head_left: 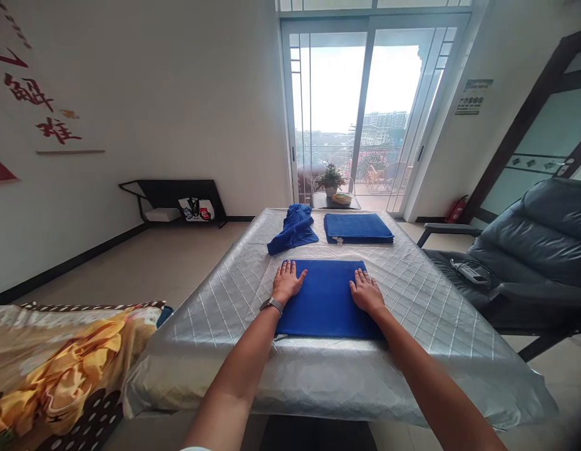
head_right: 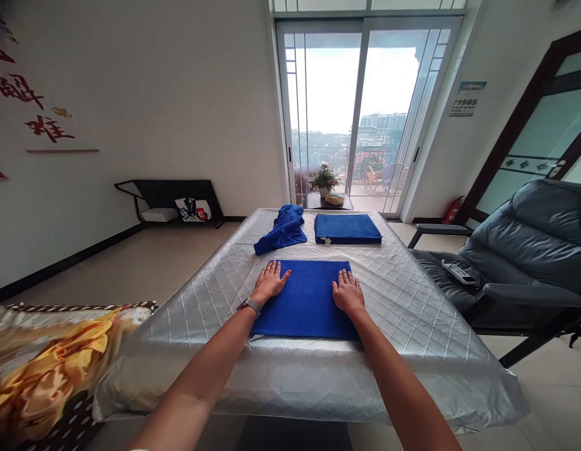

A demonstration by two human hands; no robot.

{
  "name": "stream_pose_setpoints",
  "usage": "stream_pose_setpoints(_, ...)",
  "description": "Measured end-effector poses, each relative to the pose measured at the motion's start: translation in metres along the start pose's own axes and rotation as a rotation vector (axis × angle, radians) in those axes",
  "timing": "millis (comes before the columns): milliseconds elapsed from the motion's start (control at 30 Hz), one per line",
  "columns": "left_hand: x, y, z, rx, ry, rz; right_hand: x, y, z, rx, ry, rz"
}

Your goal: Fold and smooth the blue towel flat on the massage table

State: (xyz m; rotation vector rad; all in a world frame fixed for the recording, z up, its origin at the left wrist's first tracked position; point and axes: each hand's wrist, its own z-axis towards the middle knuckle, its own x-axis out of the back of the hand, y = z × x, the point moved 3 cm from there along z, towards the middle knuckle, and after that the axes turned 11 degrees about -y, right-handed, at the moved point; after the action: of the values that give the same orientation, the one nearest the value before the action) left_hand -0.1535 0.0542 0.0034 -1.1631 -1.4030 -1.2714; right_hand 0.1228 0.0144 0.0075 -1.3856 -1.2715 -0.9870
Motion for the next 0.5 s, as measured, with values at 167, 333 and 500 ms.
stream_pose_setpoints(167,-0.001,0.071,-0.014,-0.189,0.048,-0.020,0.001,0.000,0.001,0.004,0.004,0.014)
stream_pose_setpoints(333,-0.027,0.177,-0.041,-0.516,-0.010,-0.050,-0.003,0.006,-0.003,0.071,-0.002,-0.057)
stream_pose_setpoints(500,-0.033,0.166,-0.047,-0.425,-0.023,-0.059,-0.001,0.006,-0.003,0.052,0.024,-0.027)
